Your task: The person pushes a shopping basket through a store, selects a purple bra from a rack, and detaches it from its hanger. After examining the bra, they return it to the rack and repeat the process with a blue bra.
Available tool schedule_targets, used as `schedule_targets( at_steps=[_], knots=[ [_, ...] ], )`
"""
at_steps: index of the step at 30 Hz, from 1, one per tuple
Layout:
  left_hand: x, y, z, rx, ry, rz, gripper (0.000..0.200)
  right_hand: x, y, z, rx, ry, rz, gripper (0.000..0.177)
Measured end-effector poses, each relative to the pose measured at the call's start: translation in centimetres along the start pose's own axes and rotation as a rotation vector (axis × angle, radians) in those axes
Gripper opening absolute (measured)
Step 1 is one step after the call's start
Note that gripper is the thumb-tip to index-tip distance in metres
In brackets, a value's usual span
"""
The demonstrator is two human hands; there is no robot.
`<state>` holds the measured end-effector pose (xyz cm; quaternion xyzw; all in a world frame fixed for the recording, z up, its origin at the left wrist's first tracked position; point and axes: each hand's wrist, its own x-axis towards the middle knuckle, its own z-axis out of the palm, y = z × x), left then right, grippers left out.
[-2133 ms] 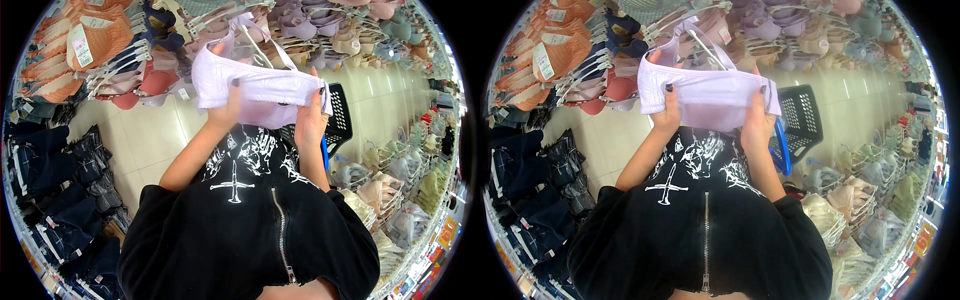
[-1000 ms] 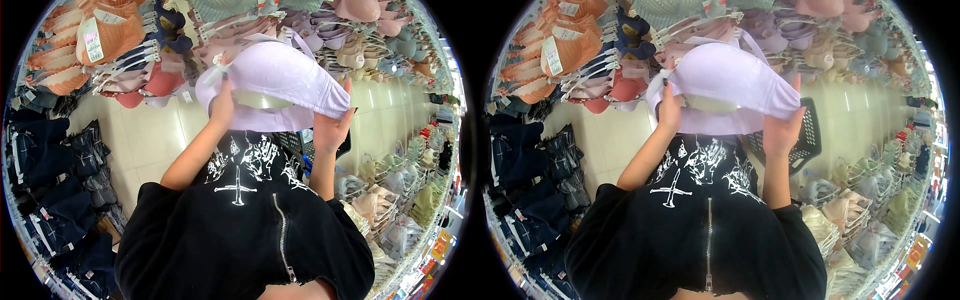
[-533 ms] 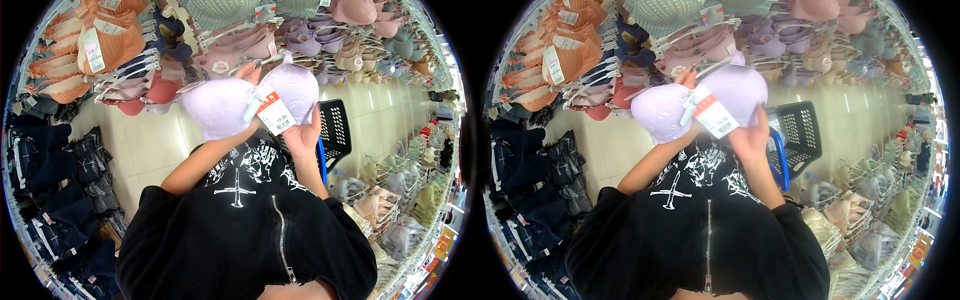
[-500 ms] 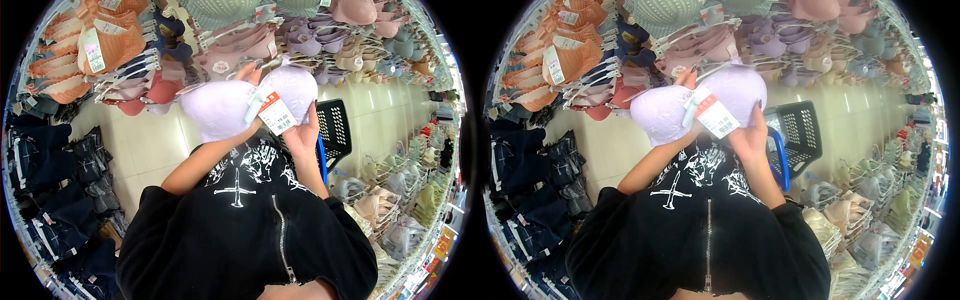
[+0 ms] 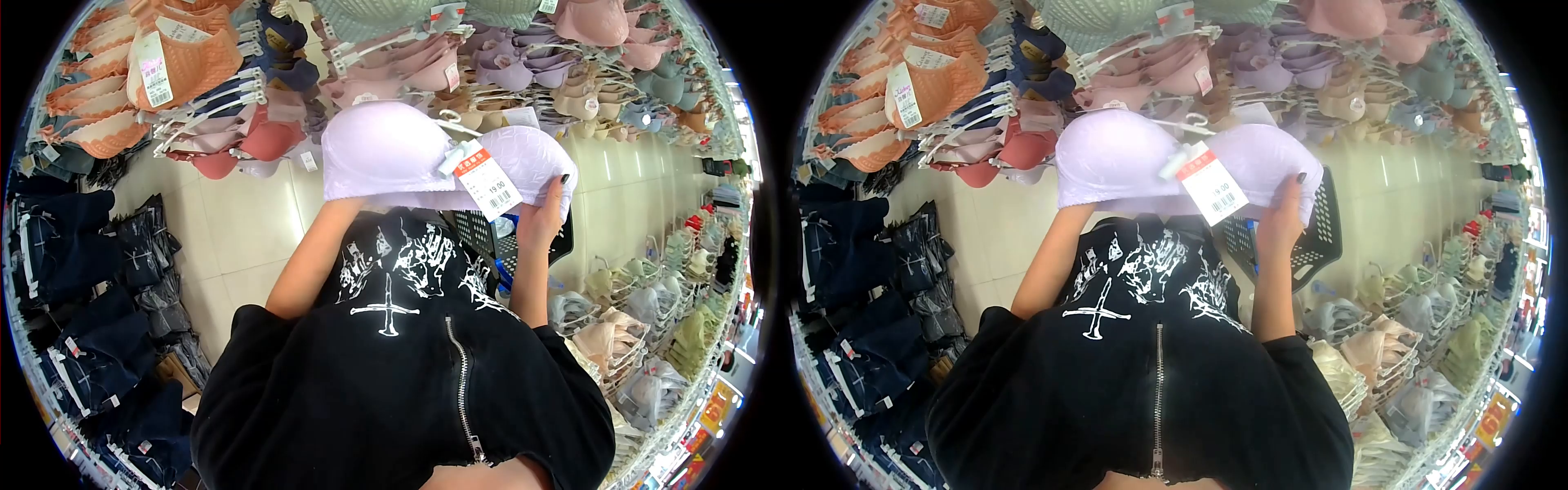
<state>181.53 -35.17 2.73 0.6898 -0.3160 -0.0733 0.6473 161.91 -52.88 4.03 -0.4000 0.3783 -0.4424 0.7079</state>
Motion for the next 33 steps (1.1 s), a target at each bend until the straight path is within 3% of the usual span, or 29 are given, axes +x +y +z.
schedule_targets(
  at_steps=[3, 5, 7, 10, 14, 18, 22, 26, 30, 33],
  knots=[
    [0.2, -2.6, -0.2, 0.152, 0.069, 0.085, 0.037, 0.3, 1.6, -1.6, -0.262, -0.040, -0.190, 0.039],
    [0.2, -3.8, -0.5, 0.238, 0.116, 0.141, 0.035, 0.4, 2.1, -2.6, -0.240, -0.046, -0.198, 0.040],
    [0.4, -4.6, -1.1, 0.321, 0.167, 0.196, 0.033, -1.5, -0.3, 0.6, 0.041, -0.007, -0.052, 0.041],
    [1.1, -4.2, -2.4, 0.442, 0.222, 0.273, 0.030, -2.4, -0.4, 0.1, 0.085, -0.003, -0.036, 0.041],
    [2.6, -1.4, -3.7, 0.528, 0.239, 0.277, 0.026, -3.5, -1.4, 0.0, 0.018, 0.036, -0.023, 0.041],
    [2.8, -0.6, -4.5, 0.646, 0.243, 0.322, 0.024, -3.9, -0.6, -2.1, 0.026, -0.056, -0.010, 0.041],
    [2.5, -1.7, -2.7, 0.372, 0.147, 0.286, 0.025, -4.0, -1.5, -0.4, 0.088, -0.066, 0.025, 0.043],
    [3.5, -0.1, -4.9, 0.681, 0.116, 0.438, 0.029, -4.0, -1.7, -1.7, -0.004, -0.118, 0.041, 0.043],
    [3.4, -2.1, -5.1, 0.595, 0.074, 0.275, 0.031, -4.2, -2.2, -0.7, 0.024, -0.128, 0.057, 0.042],
    [2.2, -4.2, -4.1, 0.101, 0.017, 0.120, 0.036, -3.8, -1.4, -1.0, 0.132, -0.222, 0.053, 0.041]
  ],
)
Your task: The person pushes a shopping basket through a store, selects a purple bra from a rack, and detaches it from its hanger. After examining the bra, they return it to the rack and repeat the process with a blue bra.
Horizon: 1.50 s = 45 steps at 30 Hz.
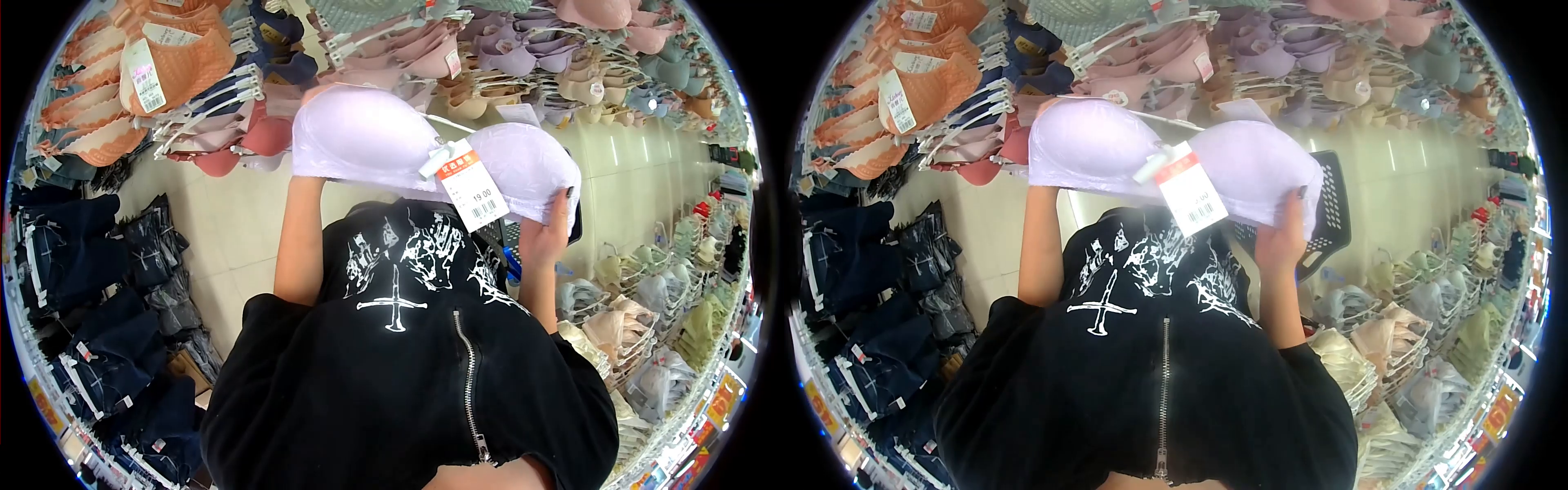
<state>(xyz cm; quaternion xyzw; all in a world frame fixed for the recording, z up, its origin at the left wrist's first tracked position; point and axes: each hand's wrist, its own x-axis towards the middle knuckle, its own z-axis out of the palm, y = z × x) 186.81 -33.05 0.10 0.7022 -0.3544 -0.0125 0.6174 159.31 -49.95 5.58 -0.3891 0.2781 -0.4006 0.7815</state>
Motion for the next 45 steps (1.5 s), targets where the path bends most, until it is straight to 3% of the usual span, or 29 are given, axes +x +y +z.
schedule_targets(
  at_steps=[1, 3, 4, 7, 10, 11, 13, 15, 16, 19, 22, 25, 28, 29, 32, 34, 36, 38, 40, 42, 45],
  knots=[
    [-0.7, -1.6, -0.3, 0.383, -0.131, 0.196, 0.043, -0.1, 0.5, -0.6, 0.041, -0.057, -0.012, 0.041],
    [-1.5, -3.4, 0.0, 0.487, -0.222, 0.257, 0.044, -1.0, 1.3, -0.9, -0.205, -0.086, -0.090, 0.042],
    [-1.5, -3.6, 0.2, 0.383, -0.235, 0.183, 0.044, -1.3, 1.6, -0.7, -0.328, -0.101, -0.129, 0.043],
    [-1.7, -3.0, 1.6, -0.197, -0.188, -0.149, 0.046, -1.4, 1.2, 0.4, -0.390, -0.168, -0.163, 0.048],
    [-1.8, -1.3, 2.5, -0.849, -0.164, -0.350, 0.048, -1.9, 1.4, 1.3, -0.329, -0.205, -0.121, 0.046],
    [-1.5, -0.6, 2.7, -1.118, -0.207, -0.379, 0.049, -2.0, 1.4, 1.4, -0.292, -0.213, -0.102, 0.044],
    [0.2, 2.1, 2.7, -1.698, -0.335, -0.483, 0.052, -2.4, 1.8, 0.5, -0.501, -0.333, -0.129, 0.047],
    [0.8, 4.7, 3.4, -1.769, -0.178, -0.487, 0.052, -2.4, 2.3, -0.9, -0.761, -0.482, -0.258, 0.046],
    [0.9, 5.7, 3.6, -1.803, -0.099, -0.489, 0.052, -2.5, 2.2, -0.9, -0.753, -0.518, -0.208, 0.045],
    [0.9, 7.7, 3.3, -1.400, -0.070, -0.529, 0.060, -2.7, 1.8, -0.8, -0.743, -0.589, -0.053, 0.042],
    [0.7, 6.4, 3.0, -1.914, -0.290, -0.317, 0.070, -2.4, 0.9, 0.0, -0.830, -0.637, 0.142, 0.041],
    [0.4, 6.6, 2.9, -1.965, -0.257, -0.367, 0.077, -1.5, 0.6, 0.5, -0.767, -0.623, 0.334, 0.041],
    [0.3, 7.7, 2.8, -1.913, -0.251, -0.338, 0.076, -0.6, 0.6, -0.9, -0.828, -0.797, 0.424, 0.039],
    [0.4, 8.2, 2.8, -1.906, -0.259, -0.328, 0.077, 0.0, 0.3, -1.2, -0.959, -0.920, 0.473, 0.036],
    [0.0, 9.5, 2.9, -1.835, -0.243, -0.322, 0.079, 0.4, -0.4, -1.4, -1.128, -0.931, 0.458, 0.030],
    [-0.3, 10.1, 3.2, -1.726, -0.186, -0.347, 0.081, 0.7, -0.8, -0.9, -1.223, -0.840, 0.317, 0.021],
    [-0.5, 10.5, 3.6, -1.614, -0.162, -0.387, 0.086, 0.8, -1.4, 0.5, -1.137, -0.742, 0.212, 0.015],
    [-0.6, 10.6, 4.1, -1.567, -0.159, -0.406, 0.089, -0.3, -1.6, 3.2, -0.951, -0.591, -0.033, 0.015],
    [-0.7, 10.4, 4.4, -1.581, -0.167, -0.402, 0.087, -0.6, -1.5, 4.8, -1.085, -0.692, -0.489, 0.024],
    [-0.8, 10.6, 4.6, -1.629, -0.169, -0.416, 0.086, -1.1, -1.4, 6.8, -1.109, -0.800, -0.688, 0.038],
    [-1.0, 10.8, 5.0, -1.688, -0.176, -0.436, 0.084, -2.2, -1.0, 8.2, -1.219, -0.962, -0.726, 0.048]
  ],
)
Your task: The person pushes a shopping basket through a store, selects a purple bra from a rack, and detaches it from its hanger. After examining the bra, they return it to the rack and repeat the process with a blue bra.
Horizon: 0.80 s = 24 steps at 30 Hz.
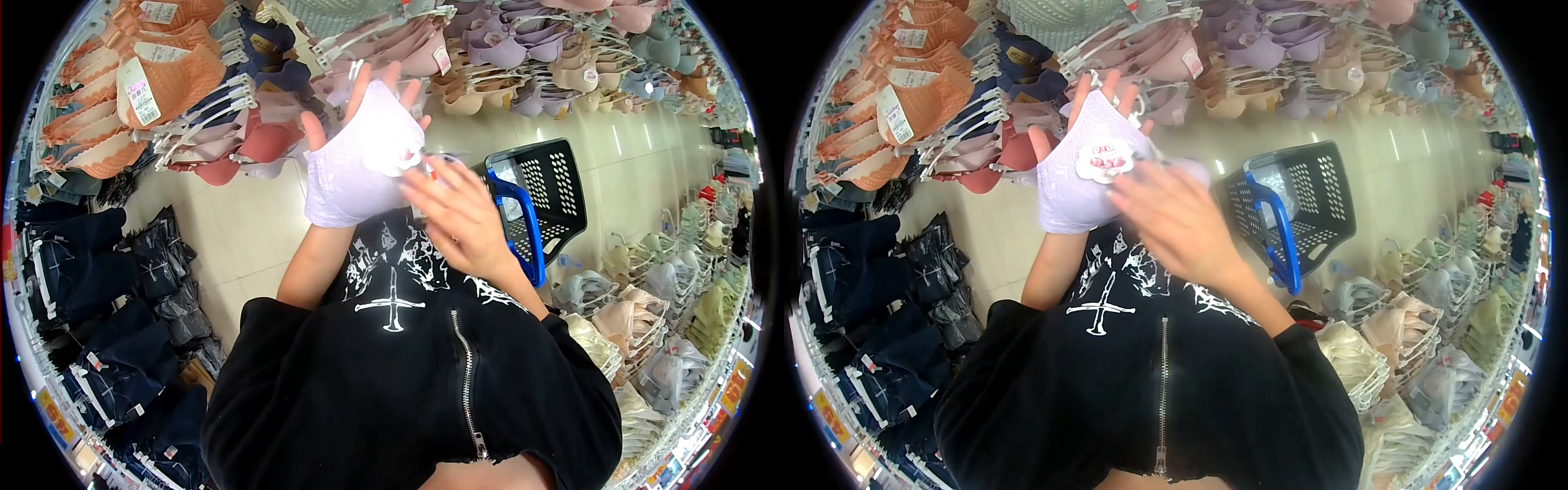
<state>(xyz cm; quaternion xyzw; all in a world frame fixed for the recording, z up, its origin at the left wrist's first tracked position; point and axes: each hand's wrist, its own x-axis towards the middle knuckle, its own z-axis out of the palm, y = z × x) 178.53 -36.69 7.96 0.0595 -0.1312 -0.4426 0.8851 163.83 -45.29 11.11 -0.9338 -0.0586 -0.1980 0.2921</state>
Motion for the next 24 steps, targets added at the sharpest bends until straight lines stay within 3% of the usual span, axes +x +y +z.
schedule_targets(
  at_steps=[7, 16, 19, 24],
  knots=[
    [-0.4, -0.4, -0.3, 0.029, 0.053, 0.018, 0.075, 0.6, -0.8, 1.2, 0.051, -0.197, 0.039, 0.059],
    [-0.6, -0.6, -0.6, 0.118, 0.139, 0.076, 0.052, 1.3, 0.0, 2.6, 0.049, -0.264, 0.036, 0.070],
    [-0.5, -0.2, 0.3, 0.501, 0.163, -0.007, 0.049, 1.2, 0.0, 2.5, 0.087, -0.285, 0.044, 0.069],
    [-0.4, 0.6, -0.1, 1.292, -0.158, -0.031, 0.035, -0.4, 1.2, 4.3, 0.201, -0.351, 0.037, 0.063]
  ],
)
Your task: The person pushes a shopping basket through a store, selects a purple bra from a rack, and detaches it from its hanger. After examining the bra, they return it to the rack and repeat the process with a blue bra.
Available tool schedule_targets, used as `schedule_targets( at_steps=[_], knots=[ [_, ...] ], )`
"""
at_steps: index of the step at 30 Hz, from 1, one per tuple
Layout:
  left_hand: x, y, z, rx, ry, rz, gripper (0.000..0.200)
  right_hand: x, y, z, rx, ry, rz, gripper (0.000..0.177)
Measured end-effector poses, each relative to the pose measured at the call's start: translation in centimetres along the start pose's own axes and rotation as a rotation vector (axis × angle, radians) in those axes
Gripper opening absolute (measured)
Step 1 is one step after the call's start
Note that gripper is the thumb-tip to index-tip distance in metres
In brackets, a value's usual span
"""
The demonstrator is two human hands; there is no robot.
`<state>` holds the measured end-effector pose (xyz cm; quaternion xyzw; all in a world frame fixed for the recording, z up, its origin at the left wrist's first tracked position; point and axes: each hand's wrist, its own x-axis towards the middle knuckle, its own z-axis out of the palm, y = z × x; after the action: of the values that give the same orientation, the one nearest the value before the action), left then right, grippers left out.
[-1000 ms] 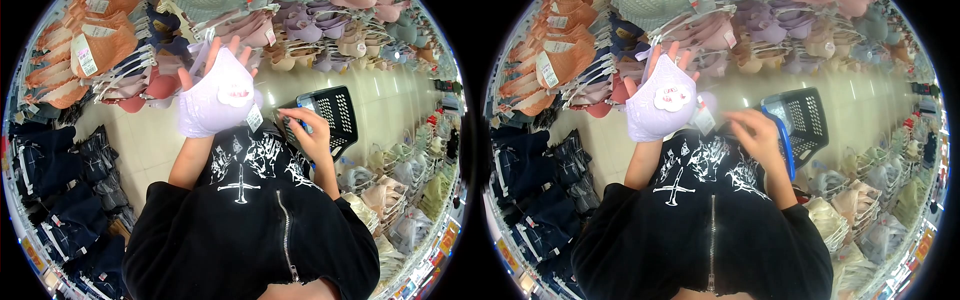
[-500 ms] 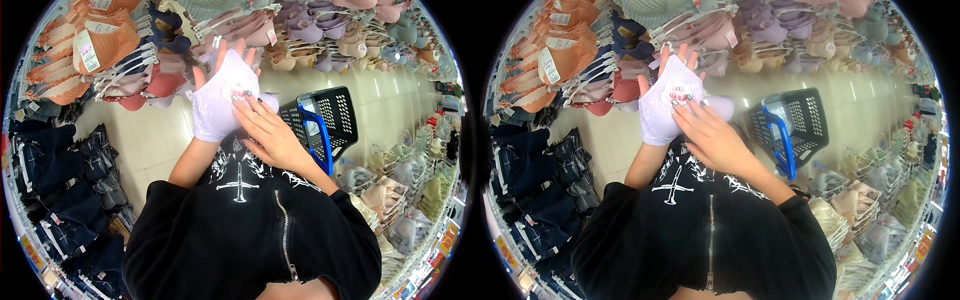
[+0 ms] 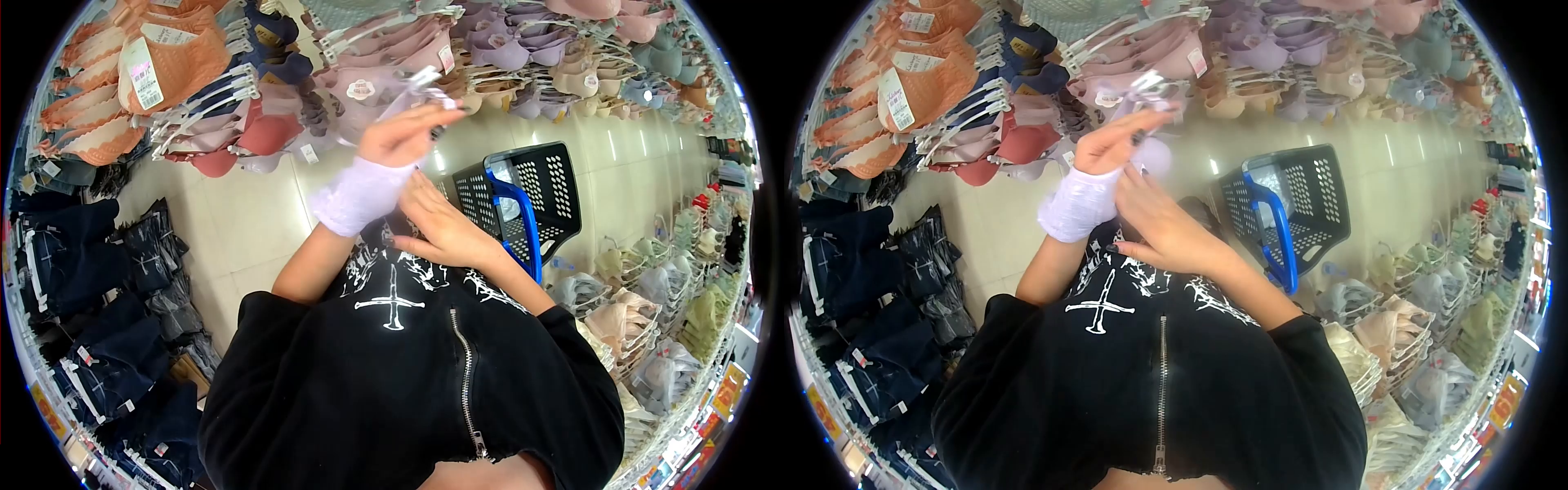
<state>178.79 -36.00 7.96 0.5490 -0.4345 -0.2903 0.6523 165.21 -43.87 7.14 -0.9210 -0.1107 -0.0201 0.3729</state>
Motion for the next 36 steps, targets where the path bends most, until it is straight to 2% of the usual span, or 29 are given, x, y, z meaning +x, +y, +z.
schedule_targets(
  at_steps=[1, 2, 5, 6, 7, 9, 10, 13, 14, 17, 18, 19, 23, 25, 26, 29, 30, 33, 36],
  knots=[
    [0.1, 0.5, -0.1, 0.167, -0.039, 0.034, 0.036, -0.1, 0.2, 0.1, 0.023, -0.035, 0.005, 0.062],
    [0.2, 1.2, 0.3, 0.162, -0.031, 0.056, 0.032, -0.1, 0.1, 0.0, 0.088, -0.038, 0.023, 0.063],
    [0.5, 2.2, 0.7, 0.338, -0.044, 0.074, 0.036, 0.0, 0.0, -0.2, 0.256, -0.065, 0.091, 0.069],
    [0.6, 1.7, 0.9, 0.212, 0.048, 0.111, 0.035, 0.0, 0.1, 0.0, 0.298, -0.086, 0.123, 0.073],
    [0.5, 1.7, 1.0, 0.176, 0.081, 0.058, 0.033, 0.0, 0.3, 0.2, 0.340, -0.107, 0.156, 0.077],
    [0.3, 1.7, 1.2, 0.103, 0.148, -0.050, 0.028, -0.5, 0.7, 1.2, 0.637, 0.002, 0.134, 0.085],
    [0.4, 1.5, 1.4, 0.247, 0.166, -0.014, 0.027, -0.7, 0.9, 1.7, 0.785, 0.058, 0.123, 0.090],
    [0.5, 0.7, 1.8, 0.594, 0.174, 0.077, 0.027, 0.1, 1.8, 2.4, 1.547, 0.321, 0.124, 0.086],
    [0.6, 0.5, 1.7, 0.652, 0.142, 0.100, 0.028, 0.0, 2.0, 2.4, 1.663, 0.405, 0.220, 0.073],
    [0.8, -1.0, 1.8, 0.701, 0.115, 0.176, 0.032, -0.2, 2.4, 2.4, 1.755, 0.503, 0.295, 0.062],
    [0.8, -1.3, 1.6, 0.669, 0.121, 0.181, 0.033, 0.0, 2.3, 2.2, 1.719, 0.525, 0.343, 0.066],
    [0.8, -1.4, 1.5, 0.637, 0.127, 0.186, 0.033, 0.1, 2.2, 2.1, 1.718, 0.532, 0.300, 0.068],
    [0.8, -1.8, 0.2, -0.101, 0.141, -0.245, 0.039, 0.8, 2.0, 1.9, 1.617, 0.493, 0.171, 0.076],
    [0.9, -1.5, -2.1, 0.578, -0.030, 0.183, 0.035, 1.2, 2.1, 1.5, 1.502, 0.396, 0.114, 0.075],
    [0.6, -0.6, -2.8, -0.009, -0.131, -0.209, 0.047, 1.4, 1.6, 0.8, 1.419, 0.359, 0.138, 0.065],
    [0.1, -5.4, -2.6, -1.434, -0.091, -0.433, 0.064, 1.5, 2.5, 0.9, 1.024, 0.266, 0.167, 0.054],
    [0.1, -5.4, -2.3, -1.365, -0.025, -0.466, 0.076, 1.5, 2.7, 0.9, 0.956, 0.270, 0.156, 0.048],
    [-0.1, -6.2, -2.0, -1.429, -0.017, -0.435, 0.084, 1.5, 2.4, 0.6, 0.918, 0.271, 0.235, 0.050],
    [0.0, -6.6, -1.8, -1.448, 0.014, -0.376, 0.088, 1.5, 2.2, 0.0, 0.876, 0.366, 0.114, 0.044]
  ],
)
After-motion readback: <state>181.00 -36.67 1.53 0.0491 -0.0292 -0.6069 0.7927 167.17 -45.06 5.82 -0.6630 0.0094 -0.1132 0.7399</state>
